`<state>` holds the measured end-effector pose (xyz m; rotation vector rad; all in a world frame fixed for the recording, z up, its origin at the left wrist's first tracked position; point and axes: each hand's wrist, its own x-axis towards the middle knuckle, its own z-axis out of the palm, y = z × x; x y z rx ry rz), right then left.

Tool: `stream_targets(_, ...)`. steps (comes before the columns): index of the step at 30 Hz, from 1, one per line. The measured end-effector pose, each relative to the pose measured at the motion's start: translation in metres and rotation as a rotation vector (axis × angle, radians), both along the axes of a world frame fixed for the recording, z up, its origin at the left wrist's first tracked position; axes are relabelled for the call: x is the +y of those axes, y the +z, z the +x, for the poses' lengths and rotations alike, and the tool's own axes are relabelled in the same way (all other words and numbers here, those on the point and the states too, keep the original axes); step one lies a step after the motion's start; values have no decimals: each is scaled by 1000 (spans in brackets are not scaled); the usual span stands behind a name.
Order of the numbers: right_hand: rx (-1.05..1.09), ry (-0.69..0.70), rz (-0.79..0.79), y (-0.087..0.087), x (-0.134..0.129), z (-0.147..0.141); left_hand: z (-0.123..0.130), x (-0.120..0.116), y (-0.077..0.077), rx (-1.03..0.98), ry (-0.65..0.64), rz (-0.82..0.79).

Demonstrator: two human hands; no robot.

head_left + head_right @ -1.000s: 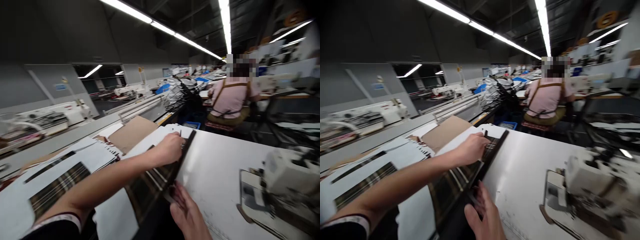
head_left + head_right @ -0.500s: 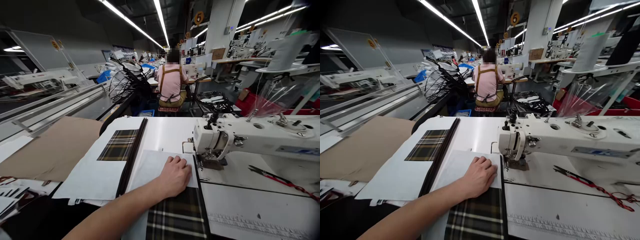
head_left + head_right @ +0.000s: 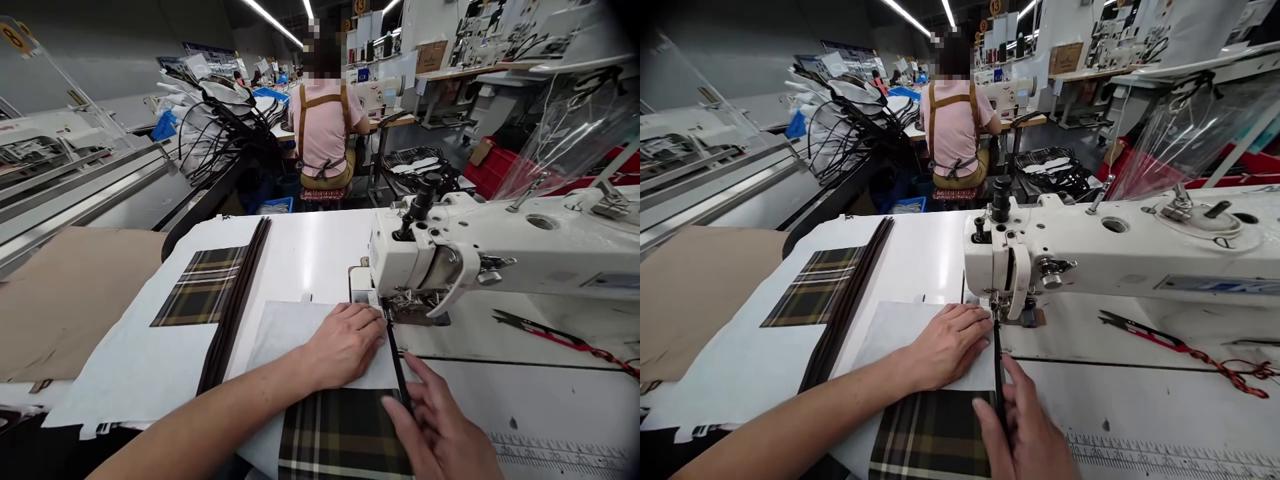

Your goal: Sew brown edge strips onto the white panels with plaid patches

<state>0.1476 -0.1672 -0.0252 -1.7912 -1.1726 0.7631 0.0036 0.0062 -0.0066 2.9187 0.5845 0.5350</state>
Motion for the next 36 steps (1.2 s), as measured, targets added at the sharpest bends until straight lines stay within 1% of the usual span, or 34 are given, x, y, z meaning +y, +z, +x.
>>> stream_targets(1,-77,12,44,-3,6,-2,-1,-1,1,3,-5,-2)
stream_targets(3,-141,11,54,-8,9,-3,-4,-4,2,15,-23,4)
stream_targets(5,-113,-17,-3,-10,5,-2,-7,-7,3,25,-44,21)
stream_targets(7,-86,-23,-57,-6,7,3,-6,-8,3,21,-53,36)
stream_targets(9,-119,-36,-82,2,20,9,-5,-7,1,7,-43,55)
stream_targets(12,-210,-86,-84,11,49,15,-1,0,-2,-21,-45,92)
stream_targets(15,-276,-120,-36,11,65,14,0,3,-6,-43,-60,116)
stream_targets(19,-403,-116,123,1,60,9,-1,0,-8,-48,-73,125)
stream_targets(21,-483,-96,166,-4,58,8,-1,1,-8,-61,-73,128)
stream_targets(23,-531,-87,153,-7,59,8,0,3,-8,-78,-69,132)
stream_targets(27,-543,-79,111,-9,65,11,2,11,-6,-86,-68,132)
stream_targets(36,-530,-66,142,-5,67,9,3,14,-7,-72,-71,104)
